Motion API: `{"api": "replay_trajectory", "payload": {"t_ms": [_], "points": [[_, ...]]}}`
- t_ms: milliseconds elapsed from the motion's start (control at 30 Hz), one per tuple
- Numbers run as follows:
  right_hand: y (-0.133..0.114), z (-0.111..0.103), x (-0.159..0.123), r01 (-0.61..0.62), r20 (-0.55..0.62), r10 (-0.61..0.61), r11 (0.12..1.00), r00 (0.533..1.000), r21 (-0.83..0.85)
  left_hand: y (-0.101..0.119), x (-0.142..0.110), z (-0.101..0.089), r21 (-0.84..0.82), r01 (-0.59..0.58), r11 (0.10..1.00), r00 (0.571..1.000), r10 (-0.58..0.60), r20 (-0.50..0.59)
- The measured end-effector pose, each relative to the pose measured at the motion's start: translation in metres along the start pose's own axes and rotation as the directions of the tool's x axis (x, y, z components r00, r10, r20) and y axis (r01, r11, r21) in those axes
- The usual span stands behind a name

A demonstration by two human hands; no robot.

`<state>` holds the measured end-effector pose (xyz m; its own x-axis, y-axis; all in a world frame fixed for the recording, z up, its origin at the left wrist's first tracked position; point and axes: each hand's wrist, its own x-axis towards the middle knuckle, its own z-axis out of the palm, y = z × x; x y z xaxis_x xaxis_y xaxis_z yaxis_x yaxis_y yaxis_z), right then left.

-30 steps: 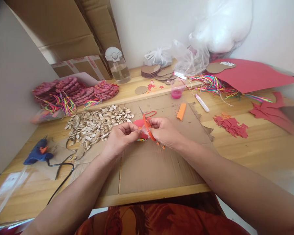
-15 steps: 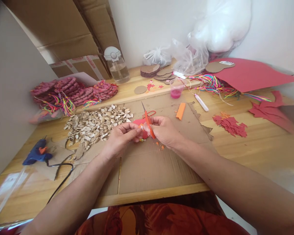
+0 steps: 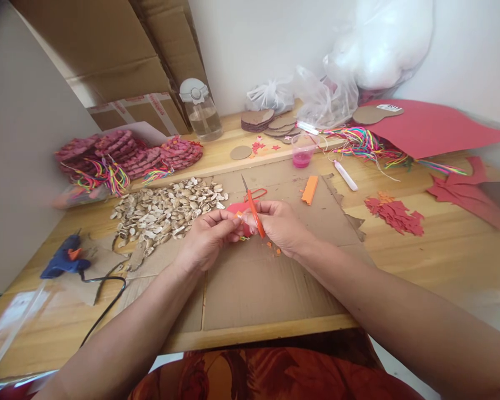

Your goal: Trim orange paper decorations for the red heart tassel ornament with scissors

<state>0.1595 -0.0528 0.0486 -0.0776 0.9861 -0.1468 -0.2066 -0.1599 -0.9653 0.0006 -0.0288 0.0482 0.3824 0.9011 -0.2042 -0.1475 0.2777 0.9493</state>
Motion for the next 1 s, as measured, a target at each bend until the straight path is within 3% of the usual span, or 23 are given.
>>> {"api": "replay_trajectory", "payload": {"t_ms": [700, 1000], "points": [[0.0002, -0.0089, 0.0005, -0.032, 0.084, 0.034, 0.999, 0.996, -0.023, 0.0004, 0.0026, -0.0077, -0.019, 0.028, 0.999, 0.997, -0.026, 0.076], [-0.0076, -0.0017, -0.003, -0.044, 0.093, 0.043, 0.999, 0.995, 0.004, -0.0016, 0.0042, -0.0079, -0.007, 0.038, 0.999, 0.996, -0.038, 0.086]]}}
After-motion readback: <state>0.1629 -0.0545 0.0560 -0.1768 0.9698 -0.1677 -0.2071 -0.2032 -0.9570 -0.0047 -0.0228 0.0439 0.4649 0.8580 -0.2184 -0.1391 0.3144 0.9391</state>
